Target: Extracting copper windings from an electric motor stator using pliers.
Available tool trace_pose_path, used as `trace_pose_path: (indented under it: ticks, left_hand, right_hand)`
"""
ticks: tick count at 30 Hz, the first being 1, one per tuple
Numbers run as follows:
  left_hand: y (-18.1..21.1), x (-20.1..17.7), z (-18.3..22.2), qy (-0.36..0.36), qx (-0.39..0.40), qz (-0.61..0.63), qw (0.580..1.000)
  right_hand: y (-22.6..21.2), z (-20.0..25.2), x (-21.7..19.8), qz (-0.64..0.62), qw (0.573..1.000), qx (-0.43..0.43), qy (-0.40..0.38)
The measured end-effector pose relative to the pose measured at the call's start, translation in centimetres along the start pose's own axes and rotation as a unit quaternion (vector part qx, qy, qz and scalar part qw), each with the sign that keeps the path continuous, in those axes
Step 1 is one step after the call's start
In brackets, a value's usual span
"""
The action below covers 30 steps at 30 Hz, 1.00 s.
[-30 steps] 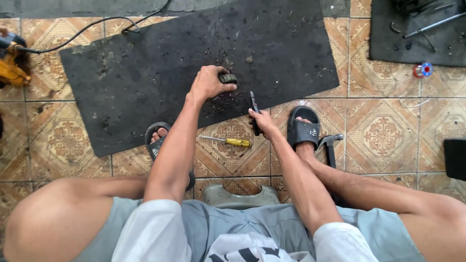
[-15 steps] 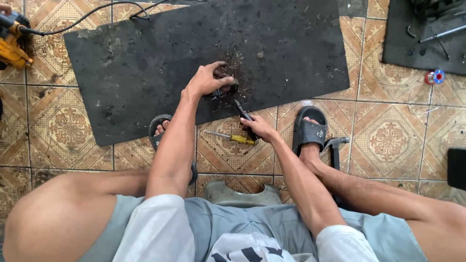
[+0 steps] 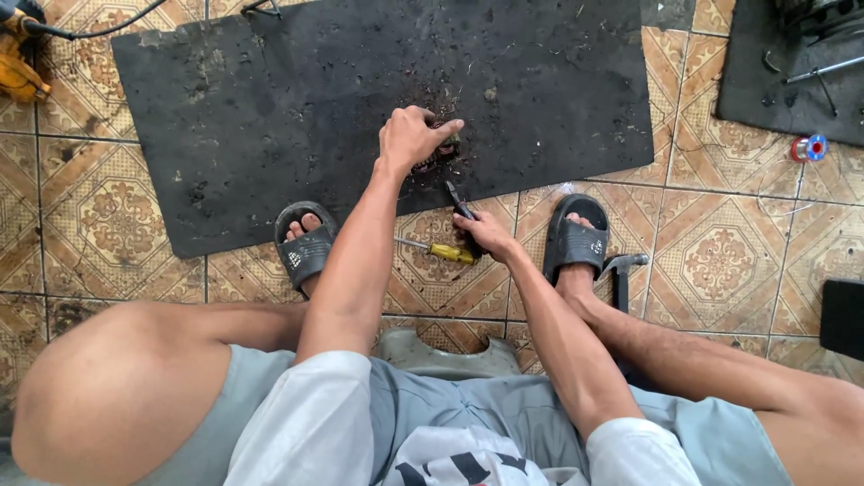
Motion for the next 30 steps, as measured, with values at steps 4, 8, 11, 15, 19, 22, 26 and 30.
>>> trace_pose_path:
  ticks: [4, 8, 11, 15, 19, 22, 26, 30]
  left_hand:
    - [-0.2, 0.5, -1.0, 0.002, 0.002, -0.001, 1.000]
    - [1.0, 1.2, -1.0, 0.015, -0.013, -0.015, 1.000]
    - [3.0, 1.5, 0.5, 0.028, -0.007, -0.011, 1.000]
    - [4.3, 2.4, 1.5, 0.022, 0.009, -0.022, 0.999]
    - [4.1, 2.8, 0.1, 0.049, 0.001, -0.029, 0.998]
    - [4.4, 1.9, 0.6, 0.044, -0.007, -0.028, 0.999]
    - [1.7, 2.5, -2.6, 0.038, 0.018, -0.049, 0.998]
    - [0.3, 0.6, -2.3, 0.002, -0.001, -0.014, 1.000]
  right_hand:
    - [-0.5, 0.3, -0.1, -0.010, 1.000, -0.001, 0.005]
    - [0.9, -0.4, -0.4, -0.002, 1.000, -0.001, 0.000]
    - [1.3, -0.6, -0.4, -0.005, 1.000, 0.005, -0.008]
    - [1.6, -0.3, -0.9, -0.017, 1.000, 0.007, -0.001]
    - [1.0, -0.1, -0.9, -0.023, 1.000, 0.015, -0.005]
    - [0.6, 0.0, -0.8, -0.020, 1.000, 0.017, -0.007]
    - [0.5, -0.1, -0.7, 0.000, 1.000, -0.008, -0.011]
    - [-0.7, -0.6, -0.4, 0.000, 1.000, -0.002, -0.011]
Point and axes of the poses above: each hand's wrist, its own z-axis away from the middle knuckle, its own x-axis out of the palm, y = z × x, the point moved 5 cm from there along -z, towards the middle knuckle, and after that the axes turned 14 degrees about -x, right-handed, at the moved point
